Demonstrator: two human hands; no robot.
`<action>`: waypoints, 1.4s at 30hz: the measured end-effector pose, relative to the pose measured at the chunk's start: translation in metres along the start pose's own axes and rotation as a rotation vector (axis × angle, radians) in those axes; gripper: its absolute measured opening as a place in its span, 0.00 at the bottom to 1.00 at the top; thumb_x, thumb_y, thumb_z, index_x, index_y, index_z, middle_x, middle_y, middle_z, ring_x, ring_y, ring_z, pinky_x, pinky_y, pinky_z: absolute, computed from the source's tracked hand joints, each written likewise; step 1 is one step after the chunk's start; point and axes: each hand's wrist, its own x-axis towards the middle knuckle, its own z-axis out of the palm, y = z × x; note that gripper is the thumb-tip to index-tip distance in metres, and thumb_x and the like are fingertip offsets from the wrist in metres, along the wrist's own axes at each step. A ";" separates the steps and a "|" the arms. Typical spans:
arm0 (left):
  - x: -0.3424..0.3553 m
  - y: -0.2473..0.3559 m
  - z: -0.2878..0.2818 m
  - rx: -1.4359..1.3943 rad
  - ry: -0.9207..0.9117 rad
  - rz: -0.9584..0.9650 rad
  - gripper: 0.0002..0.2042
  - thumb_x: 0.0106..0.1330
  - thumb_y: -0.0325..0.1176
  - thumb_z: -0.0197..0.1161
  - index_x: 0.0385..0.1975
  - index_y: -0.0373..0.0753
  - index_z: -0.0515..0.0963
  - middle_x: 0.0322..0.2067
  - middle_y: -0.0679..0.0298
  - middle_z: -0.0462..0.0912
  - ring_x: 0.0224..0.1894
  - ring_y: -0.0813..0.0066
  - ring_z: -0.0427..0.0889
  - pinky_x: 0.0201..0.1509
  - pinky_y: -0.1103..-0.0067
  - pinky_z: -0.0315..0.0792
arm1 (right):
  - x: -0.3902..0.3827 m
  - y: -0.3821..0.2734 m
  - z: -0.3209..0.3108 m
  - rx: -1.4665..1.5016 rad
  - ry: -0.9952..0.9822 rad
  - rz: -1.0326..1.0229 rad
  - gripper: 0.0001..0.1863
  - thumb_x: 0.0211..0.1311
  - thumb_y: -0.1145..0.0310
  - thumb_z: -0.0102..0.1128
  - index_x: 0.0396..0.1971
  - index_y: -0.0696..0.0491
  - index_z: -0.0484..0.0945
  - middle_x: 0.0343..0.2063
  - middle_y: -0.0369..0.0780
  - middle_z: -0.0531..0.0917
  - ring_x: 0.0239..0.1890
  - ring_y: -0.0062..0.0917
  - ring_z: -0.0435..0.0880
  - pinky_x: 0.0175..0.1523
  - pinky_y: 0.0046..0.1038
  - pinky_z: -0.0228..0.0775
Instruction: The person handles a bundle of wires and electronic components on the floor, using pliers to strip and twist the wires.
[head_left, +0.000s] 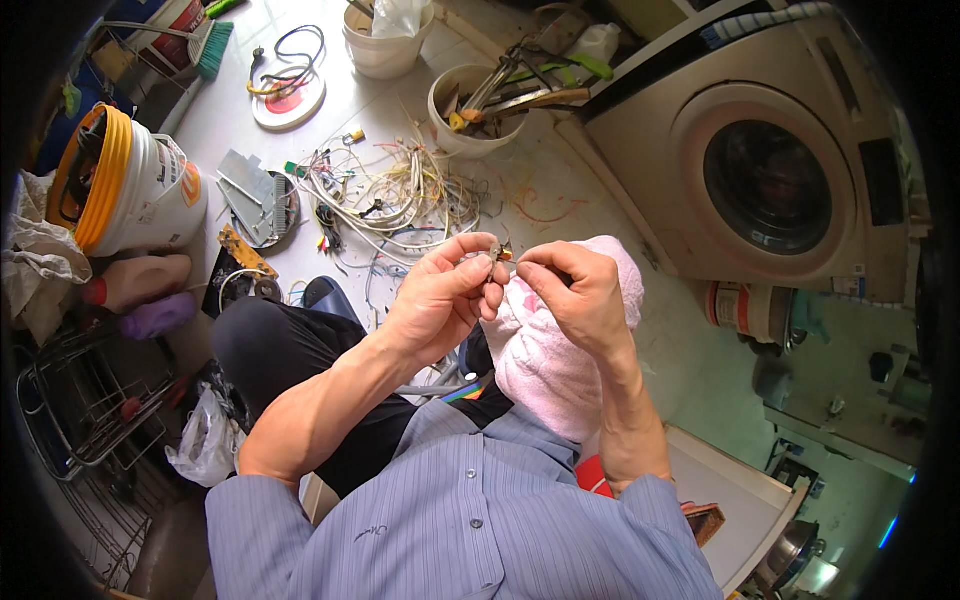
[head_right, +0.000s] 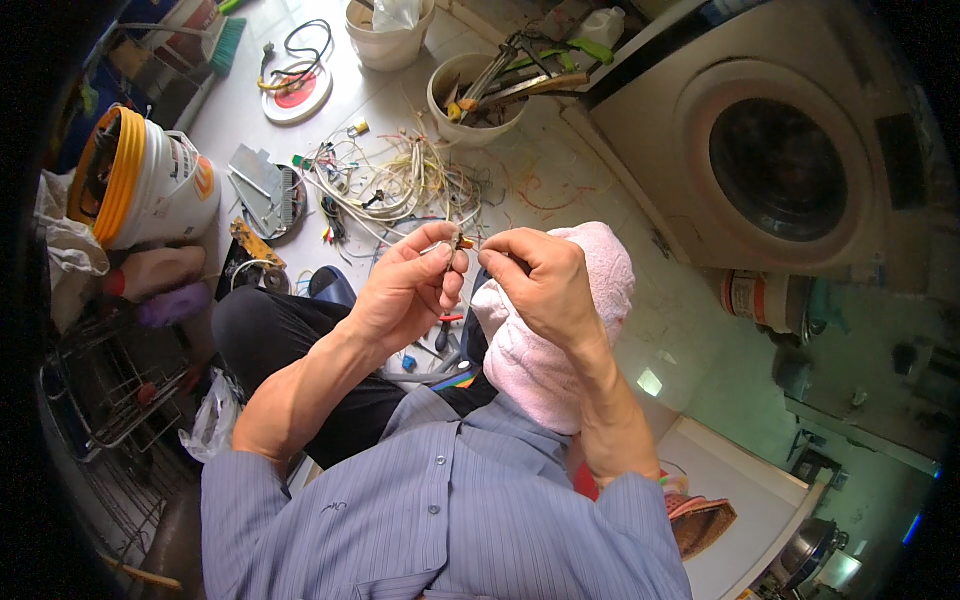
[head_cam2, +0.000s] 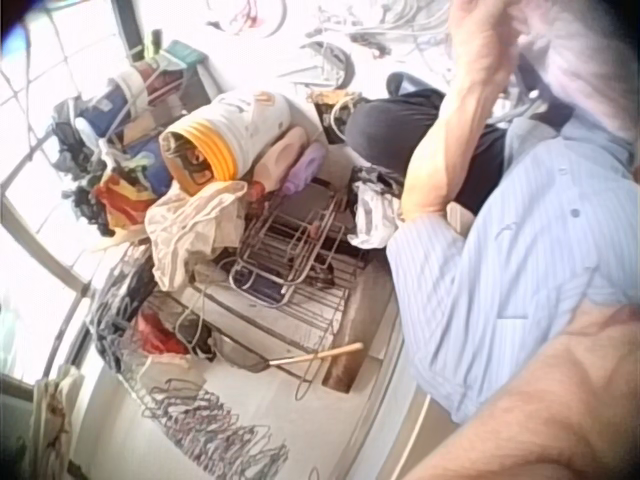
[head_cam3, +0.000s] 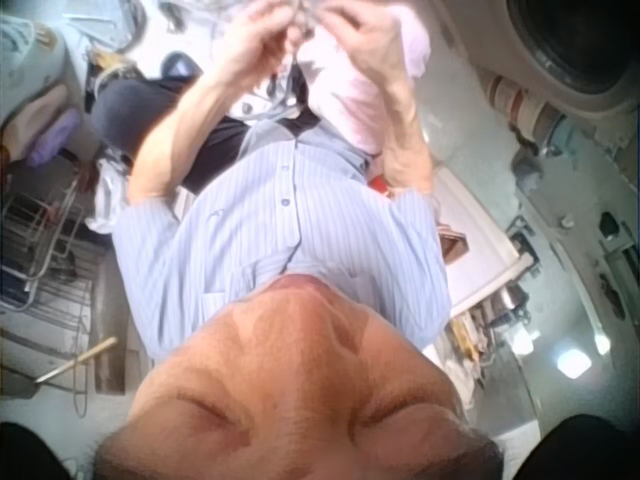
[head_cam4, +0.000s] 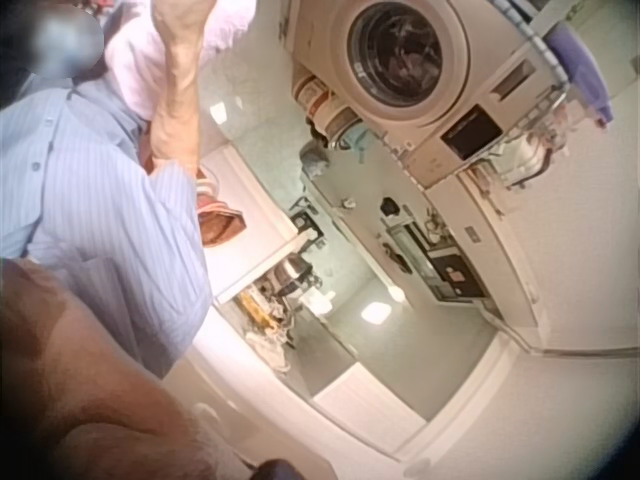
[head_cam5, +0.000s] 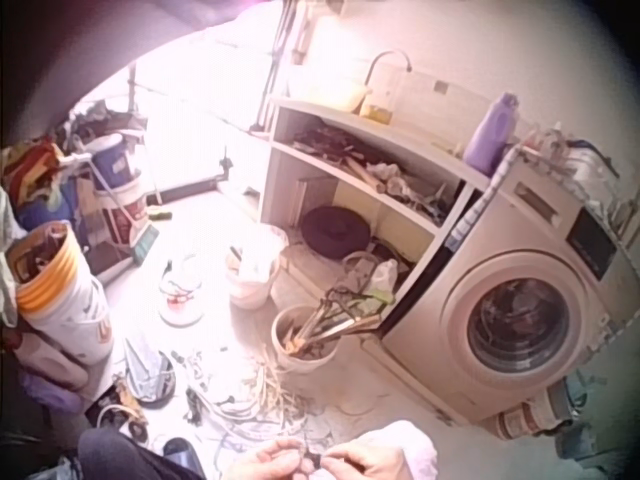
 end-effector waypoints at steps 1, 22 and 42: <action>0.000 0.001 0.001 -0.013 0.003 -0.001 0.13 0.74 0.26 0.59 0.55 0.34 0.71 0.36 0.55 0.84 0.31 0.71 0.85 0.34 0.80 0.81 | 0.000 0.000 0.000 0.026 0.002 0.025 0.04 0.61 0.76 0.67 0.33 0.61 0.85 0.23 0.39 0.85 0.25 0.16 0.81 0.31 0.21 0.71; 0.005 -0.001 -0.011 0.338 -0.104 0.097 0.10 0.67 0.22 0.65 0.47 0.34 0.82 0.43 0.59 0.82 0.41 0.73 0.82 0.43 0.77 0.77 | 0.009 -0.017 -0.010 0.060 0.061 0.053 0.03 0.62 0.76 0.65 0.32 0.61 0.83 0.22 0.37 0.83 0.24 0.16 0.79 0.30 0.22 0.70; 0.007 0.000 -0.012 0.450 0.258 0.326 0.15 0.69 0.25 0.60 0.54 0.36 0.78 0.52 0.63 0.80 0.56 0.74 0.76 0.62 0.74 0.69 | 0.008 -0.035 -0.013 -0.093 0.031 -0.100 0.02 0.59 0.78 0.66 0.31 0.60 0.83 0.24 0.43 0.84 0.24 0.27 0.83 0.30 0.27 0.73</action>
